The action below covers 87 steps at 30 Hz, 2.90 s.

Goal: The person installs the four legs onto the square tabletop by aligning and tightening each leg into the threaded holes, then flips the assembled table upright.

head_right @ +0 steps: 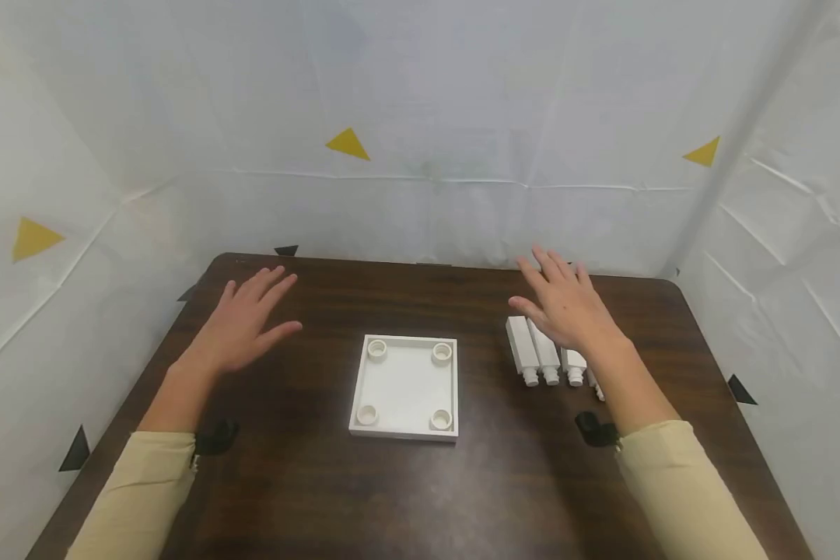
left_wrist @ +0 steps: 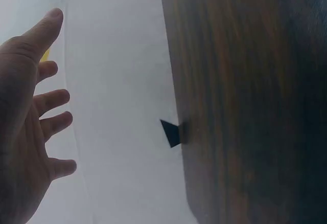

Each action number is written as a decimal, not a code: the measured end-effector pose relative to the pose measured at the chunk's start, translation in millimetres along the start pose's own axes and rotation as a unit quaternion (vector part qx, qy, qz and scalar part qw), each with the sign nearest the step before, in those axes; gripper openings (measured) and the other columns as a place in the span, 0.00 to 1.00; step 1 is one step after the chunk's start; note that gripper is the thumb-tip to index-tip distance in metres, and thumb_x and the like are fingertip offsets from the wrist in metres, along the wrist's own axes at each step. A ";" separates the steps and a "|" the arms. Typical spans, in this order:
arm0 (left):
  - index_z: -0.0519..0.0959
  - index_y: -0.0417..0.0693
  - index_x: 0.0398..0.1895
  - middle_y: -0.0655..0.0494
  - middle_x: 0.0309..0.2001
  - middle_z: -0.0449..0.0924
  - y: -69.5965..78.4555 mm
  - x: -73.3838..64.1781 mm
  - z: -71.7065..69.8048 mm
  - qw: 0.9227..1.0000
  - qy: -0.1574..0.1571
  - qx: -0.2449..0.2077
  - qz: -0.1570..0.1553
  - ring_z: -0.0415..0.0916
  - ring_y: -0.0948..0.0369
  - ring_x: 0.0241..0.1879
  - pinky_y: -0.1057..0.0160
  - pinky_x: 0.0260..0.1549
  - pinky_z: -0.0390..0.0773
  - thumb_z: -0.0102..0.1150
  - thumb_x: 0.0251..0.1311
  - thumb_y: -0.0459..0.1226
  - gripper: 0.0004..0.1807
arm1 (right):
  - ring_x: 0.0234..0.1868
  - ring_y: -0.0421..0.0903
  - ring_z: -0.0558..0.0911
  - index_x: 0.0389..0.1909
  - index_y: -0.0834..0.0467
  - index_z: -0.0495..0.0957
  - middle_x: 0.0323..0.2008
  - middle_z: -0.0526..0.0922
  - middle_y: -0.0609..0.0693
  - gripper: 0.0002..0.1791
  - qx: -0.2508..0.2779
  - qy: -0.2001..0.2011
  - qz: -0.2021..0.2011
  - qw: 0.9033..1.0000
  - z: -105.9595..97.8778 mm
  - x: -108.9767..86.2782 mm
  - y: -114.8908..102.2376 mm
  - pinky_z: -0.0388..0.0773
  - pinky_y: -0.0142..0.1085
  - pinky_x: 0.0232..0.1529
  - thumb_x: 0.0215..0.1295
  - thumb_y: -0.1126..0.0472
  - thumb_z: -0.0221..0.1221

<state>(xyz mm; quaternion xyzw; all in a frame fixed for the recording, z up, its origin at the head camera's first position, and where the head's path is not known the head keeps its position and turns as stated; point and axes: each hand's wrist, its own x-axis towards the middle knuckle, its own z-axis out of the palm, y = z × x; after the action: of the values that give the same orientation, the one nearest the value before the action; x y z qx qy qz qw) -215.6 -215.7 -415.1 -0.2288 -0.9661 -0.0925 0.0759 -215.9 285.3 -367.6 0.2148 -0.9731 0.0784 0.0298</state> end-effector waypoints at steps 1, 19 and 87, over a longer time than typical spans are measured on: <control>0.50 0.56 0.79 0.47 0.77 0.46 -0.2 -0.3 2.2 1.000 -0.003 -0.010 0.002 0.41 0.48 0.76 0.33 0.67 0.40 0.48 0.65 0.65 0.45 | 0.75 0.63 0.46 0.77 0.58 0.50 0.75 0.48 0.63 0.39 0.003 -0.002 0.001 1.000 0.6 -1.4 1.4 0.39 0.63 0.69 0.74 0.42 0.48; 0.59 0.59 0.76 0.50 0.75 0.56 22.0 -17.9 59.3 0.988 -0.064 -0.141 0.012 0.53 0.50 0.73 0.36 0.66 0.51 0.50 0.65 0.63 0.40 | 0.57 0.71 0.72 0.65 0.67 0.68 0.59 0.71 0.73 0.31 0.055 -0.043 0.214 0.974 31.8 -41.5 48.2 0.72 0.64 0.43 0.73 0.46 0.50; 0.57 0.64 0.76 0.58 0.73 0.59 64.2 -25.4 103.0 0.975 -0.145 -0.170 0.011 0.54 0.56 0.73 0.41 0.68 0.52 0.53 0.64 0.62 0.40 | 0.39 0.66 0.77 0.63 0.70 0.65 0.49 0.75 0.73 0.32 0.106 0.014 0.347 0.932 45.5 -49.6 62.1 0.72 0.53 0.29 0.63 0.53 0.52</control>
<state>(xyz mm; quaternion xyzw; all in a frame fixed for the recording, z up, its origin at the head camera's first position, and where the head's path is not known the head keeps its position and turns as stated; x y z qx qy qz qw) -174.6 -148.2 -510.6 -0.2595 -0.9346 -0.2201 -0.1038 -198.3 353.9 -425.6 -0.1354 -0.9724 0.1898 -0.0090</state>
